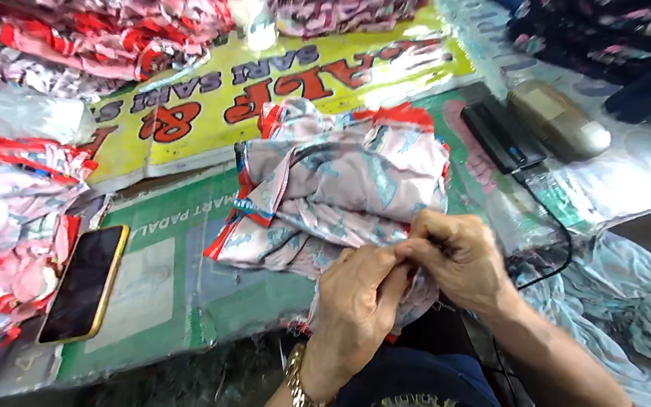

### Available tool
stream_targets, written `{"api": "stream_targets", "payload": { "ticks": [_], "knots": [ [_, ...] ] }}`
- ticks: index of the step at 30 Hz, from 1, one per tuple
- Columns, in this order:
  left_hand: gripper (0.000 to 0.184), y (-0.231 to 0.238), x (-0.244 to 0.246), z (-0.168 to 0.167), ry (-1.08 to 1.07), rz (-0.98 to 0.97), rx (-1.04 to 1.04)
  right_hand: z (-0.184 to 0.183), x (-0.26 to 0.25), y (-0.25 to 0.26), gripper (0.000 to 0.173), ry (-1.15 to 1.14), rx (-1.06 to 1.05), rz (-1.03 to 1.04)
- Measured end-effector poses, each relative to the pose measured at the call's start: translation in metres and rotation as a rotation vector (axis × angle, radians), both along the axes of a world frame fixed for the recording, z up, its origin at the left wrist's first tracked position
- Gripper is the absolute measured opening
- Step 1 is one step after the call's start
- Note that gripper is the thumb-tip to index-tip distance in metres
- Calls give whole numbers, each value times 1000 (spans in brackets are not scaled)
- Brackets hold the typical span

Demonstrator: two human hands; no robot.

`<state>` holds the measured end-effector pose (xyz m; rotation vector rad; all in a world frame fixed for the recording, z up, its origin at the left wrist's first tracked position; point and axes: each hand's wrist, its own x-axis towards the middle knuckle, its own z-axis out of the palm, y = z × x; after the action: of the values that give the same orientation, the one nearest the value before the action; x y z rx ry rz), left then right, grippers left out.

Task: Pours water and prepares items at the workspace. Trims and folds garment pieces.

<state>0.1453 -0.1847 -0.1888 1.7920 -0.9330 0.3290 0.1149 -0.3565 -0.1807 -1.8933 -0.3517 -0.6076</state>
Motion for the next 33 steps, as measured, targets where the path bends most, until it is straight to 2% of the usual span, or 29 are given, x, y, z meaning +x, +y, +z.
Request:
{"api": "stream_targets", "payload": {
  "ticks": [3, 8, 13, 16, 19, 22, 24, 28, 33],
  "knots": [
    [12, -1, 6, -4, -1, 19, -6, -12, 6, 0, 30, 97, 20, 9],
    [13, 3, 14, -8, 105, 78, -6, -18, 9, -3, 24, 255, -150, 1],
    [15, 5, 13, -4, 75, 79, -27, -13, 5, 0, 20, 100, 11, 62],
    [13, 8, 11, 2, 172, 32, -67, -10, 1, 4, 22, 77, -59, 79],
    [10, 11, 11, 7, 276, 17, -84, -13, 3, 5, 16, 13, -128, 35],
    [16, 13, 9, 9, 339, -47, -94, -17, 4, 5, 13, -9, -131, 12],
    [21, 13, 8, 10, 381, -77, -92, -18, 4, 4, 12, 13, -45, 41],
    [14, 13, 5, 13, 473, -40, -152, -15, 2, 2, 5, 127, 259, 186],
    [17, 13, 5, 16, 532, -88, -237, -14, 2, -3, 3, 216, 484, 364]
  ]
}}
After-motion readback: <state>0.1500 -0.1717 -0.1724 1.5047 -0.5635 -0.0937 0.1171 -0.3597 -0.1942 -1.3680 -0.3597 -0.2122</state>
